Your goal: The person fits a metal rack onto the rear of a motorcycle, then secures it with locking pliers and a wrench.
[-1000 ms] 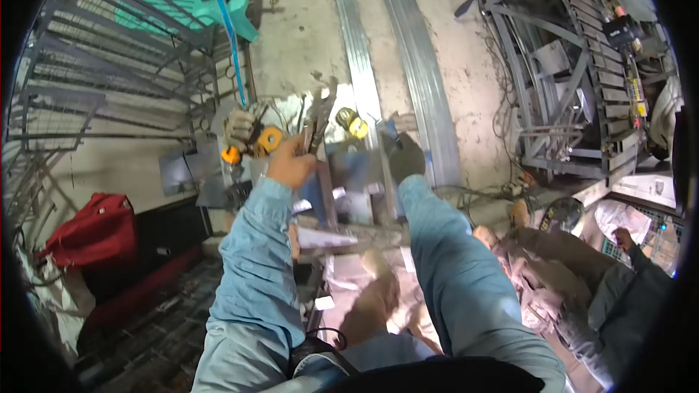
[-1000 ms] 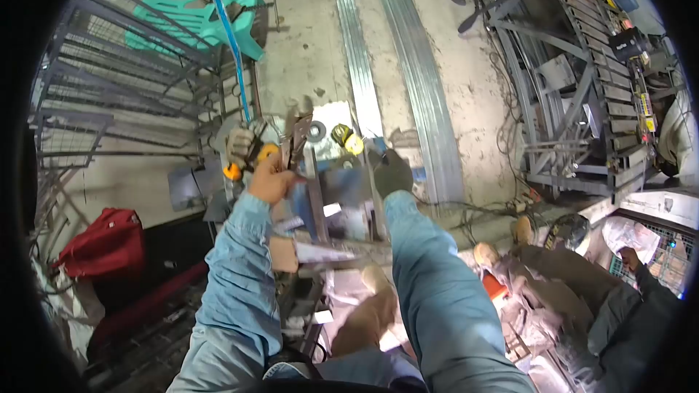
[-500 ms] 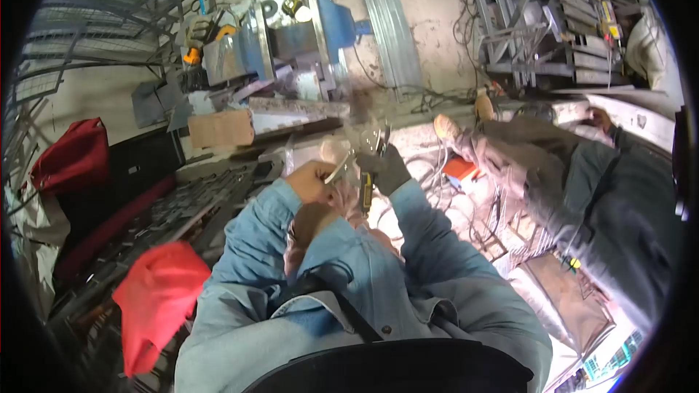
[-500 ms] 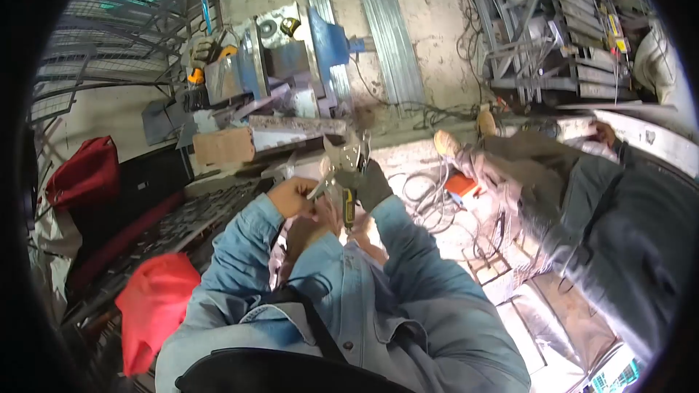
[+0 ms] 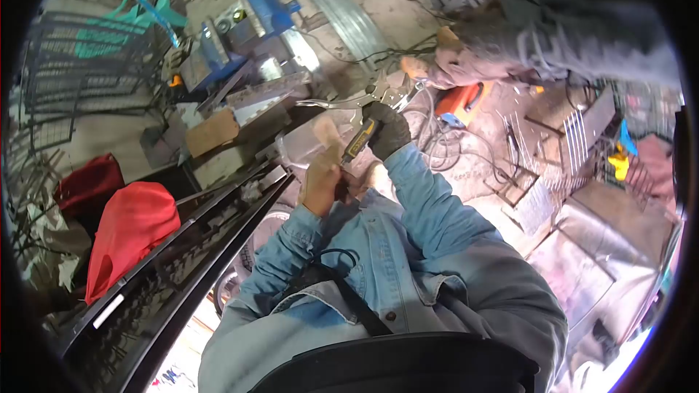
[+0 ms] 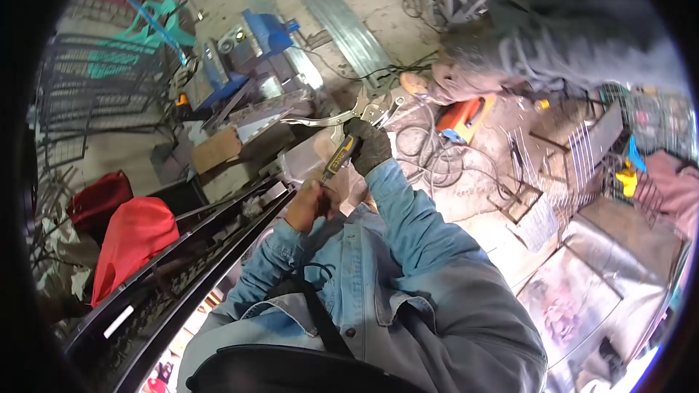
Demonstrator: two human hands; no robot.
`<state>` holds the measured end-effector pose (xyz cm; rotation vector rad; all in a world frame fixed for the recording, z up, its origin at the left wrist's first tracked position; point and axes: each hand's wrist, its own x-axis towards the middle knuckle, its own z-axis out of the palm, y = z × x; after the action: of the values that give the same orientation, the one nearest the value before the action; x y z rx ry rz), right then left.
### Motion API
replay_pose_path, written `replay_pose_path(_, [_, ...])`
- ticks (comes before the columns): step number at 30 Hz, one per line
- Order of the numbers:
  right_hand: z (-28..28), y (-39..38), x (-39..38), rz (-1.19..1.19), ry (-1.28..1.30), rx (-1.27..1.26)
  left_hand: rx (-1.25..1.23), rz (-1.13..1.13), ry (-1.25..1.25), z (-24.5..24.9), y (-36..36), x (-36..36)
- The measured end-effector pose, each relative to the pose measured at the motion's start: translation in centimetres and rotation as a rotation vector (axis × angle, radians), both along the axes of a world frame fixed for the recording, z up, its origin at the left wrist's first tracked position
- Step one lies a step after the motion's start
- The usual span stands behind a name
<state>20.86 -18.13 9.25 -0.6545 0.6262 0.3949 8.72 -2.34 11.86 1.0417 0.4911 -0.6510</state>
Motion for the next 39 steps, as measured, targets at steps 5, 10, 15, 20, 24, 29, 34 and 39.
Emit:
replay_pose_path(5, [3.1,-4.7,-4.4,-0.135,-0.167,-0.068,-0.177,-0.202,0.113,0.7,-3.0,-1.3])
replay_pose_path(10, [5.3,-8.8,-8.2,-0.342,-0.187,-0.149,-0.027,-0.263,-0.017,-0.1,-5.8,-0.9])
replay_pose_path(15, [5.7,-11.8,-11.9,-0.613,-0.248,-0.202,-0.290,-0.298,0.110,1.8,-8.4,-0.3])
replay_pose_path(20, [7.7,-13.6,-16.5,-0.793,-0.211,-0.379,0.017,-0.607,-0.595,1.9,-11.1,-1.3])
replay_pose_path(24, [7.5,-15.3,-20.6,-0.886,-0.130,-0.458,-0.186,-0.800,0.018,3.6,-13.1,-1.2])
replay_pose_path(29, [9.1,-17.7,-25.2,-1.001,-0.040,-0.504,-0.185,-1.033,-0.125,2.9,-17.0,-3.6])
replay_pose_path(34, [7.8,-21.5,-30.8,-1.198,-0.123,-0.373,-0.131,-1.209,-0.352,4.2,-22.1,-6.5])
replay_pose_path(39, [7.2,-26.5,-38.1,-1.266,-0.221,-0.136,-0.183,-1.322,0.059,5.3,-27.6,-12.7])
